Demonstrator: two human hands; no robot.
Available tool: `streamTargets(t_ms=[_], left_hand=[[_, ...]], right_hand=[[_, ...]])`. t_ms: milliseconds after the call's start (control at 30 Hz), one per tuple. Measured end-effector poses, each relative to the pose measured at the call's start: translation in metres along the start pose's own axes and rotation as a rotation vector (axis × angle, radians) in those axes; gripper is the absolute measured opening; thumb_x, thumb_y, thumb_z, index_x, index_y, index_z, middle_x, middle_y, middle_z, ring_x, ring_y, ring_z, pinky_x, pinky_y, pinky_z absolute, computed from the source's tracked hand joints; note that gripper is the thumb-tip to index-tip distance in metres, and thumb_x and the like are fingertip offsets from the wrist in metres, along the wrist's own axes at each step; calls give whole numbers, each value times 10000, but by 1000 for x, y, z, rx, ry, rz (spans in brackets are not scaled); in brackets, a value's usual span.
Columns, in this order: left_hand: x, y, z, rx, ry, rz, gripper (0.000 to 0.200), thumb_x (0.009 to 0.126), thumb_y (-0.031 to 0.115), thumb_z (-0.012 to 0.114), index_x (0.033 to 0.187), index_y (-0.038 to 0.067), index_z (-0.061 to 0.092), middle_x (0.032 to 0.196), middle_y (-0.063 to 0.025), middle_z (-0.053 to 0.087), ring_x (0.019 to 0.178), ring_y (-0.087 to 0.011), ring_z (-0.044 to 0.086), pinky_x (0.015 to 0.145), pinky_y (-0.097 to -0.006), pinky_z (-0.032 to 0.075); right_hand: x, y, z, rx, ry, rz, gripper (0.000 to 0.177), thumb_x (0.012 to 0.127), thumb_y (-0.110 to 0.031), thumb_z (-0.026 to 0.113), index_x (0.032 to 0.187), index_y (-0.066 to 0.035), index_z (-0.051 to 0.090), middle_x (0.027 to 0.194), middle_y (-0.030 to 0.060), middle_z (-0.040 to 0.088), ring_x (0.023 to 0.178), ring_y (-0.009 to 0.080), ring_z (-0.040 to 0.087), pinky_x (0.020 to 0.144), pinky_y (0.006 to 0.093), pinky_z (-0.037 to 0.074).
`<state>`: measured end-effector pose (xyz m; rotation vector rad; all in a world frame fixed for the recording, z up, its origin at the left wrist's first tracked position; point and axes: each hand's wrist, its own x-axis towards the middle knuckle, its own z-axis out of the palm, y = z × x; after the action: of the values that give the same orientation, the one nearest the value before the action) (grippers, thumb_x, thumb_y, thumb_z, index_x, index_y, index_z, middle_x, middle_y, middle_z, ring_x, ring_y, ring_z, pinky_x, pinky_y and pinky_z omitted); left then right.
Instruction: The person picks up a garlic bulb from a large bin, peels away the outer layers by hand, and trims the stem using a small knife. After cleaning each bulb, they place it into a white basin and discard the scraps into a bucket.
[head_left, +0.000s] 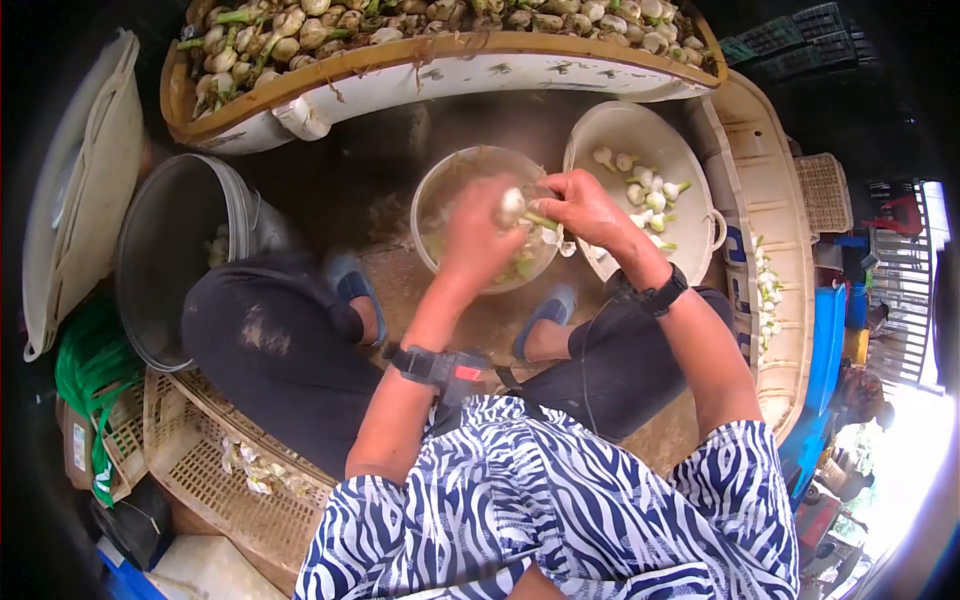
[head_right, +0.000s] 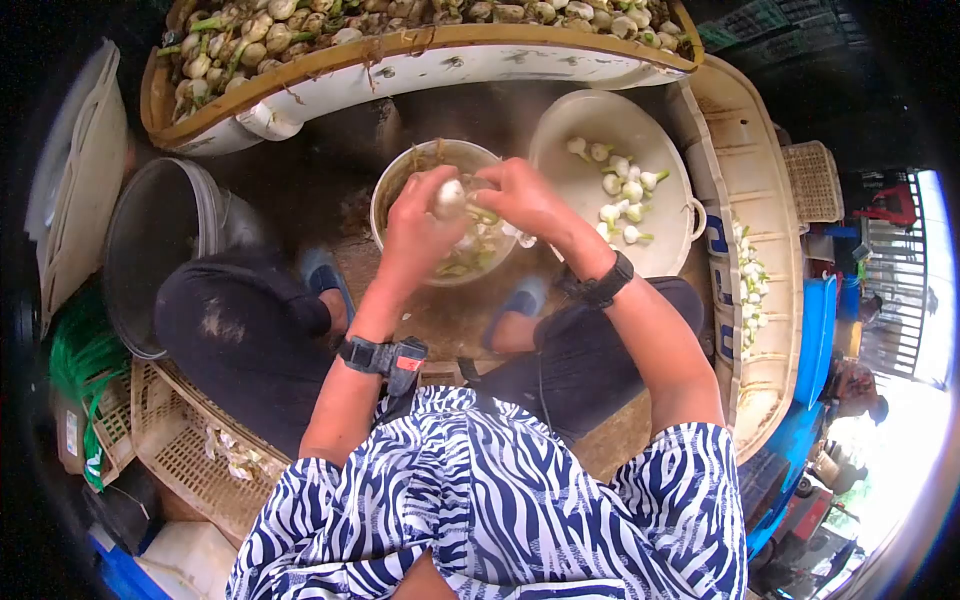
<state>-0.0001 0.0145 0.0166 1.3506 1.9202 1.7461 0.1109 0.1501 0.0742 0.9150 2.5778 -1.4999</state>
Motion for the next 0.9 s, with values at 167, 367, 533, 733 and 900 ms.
streamTargets(t_ms=[167,367,533,733,900], left_hand=[[5,-2,-6,-800,-76,-667,501,766,159,676,1217,-5,531,1161,-118,589,1004,-180,583,823,-309,477],[6,1,-9,-618,-175,-389,446,804,83,593,1228,-22,507,1084,-84,615,982,-126,574,823,-253,492],[8,1,-12,-1020,-6,-520,397,763,19,568,1159,-6,548,1067,-61,606,956,-115,567,840,-258,479],[1,-12,-1,-963,-17,-550,331,757,-4,578,1087,3,579,1015,-43,603,855,-95,575,732,-215,474],[1,-11,1,-1006,-10,-541,358,766,-24,576,1122,8,554,1018,-50,598,813,-91,578,687,-193,474]], right_hand=[[-4,1,6,-92,117,-251,195,767,-124,563,875,30,615,721,221,589,648,332,586,619,404,454],[-5,-1,9,-305,218,-247,231,770,-131,571,939,23,606,776,247,590,730,389,591,639,413,464],[-6,-14,5,-29,12,-44,169,759,-75,591,908,-4,629,667,167,544,549,231,494,543,340,424],[-6,-22,15,-609,169,-570,85,704,-45,591,768,10,578,627,153,524,540,248,472,521,338,413],[-4,-19,14,-511,192,-436,98,684,-46,588,736,25,543,628,166,510,560,289,510,526,357,422]])
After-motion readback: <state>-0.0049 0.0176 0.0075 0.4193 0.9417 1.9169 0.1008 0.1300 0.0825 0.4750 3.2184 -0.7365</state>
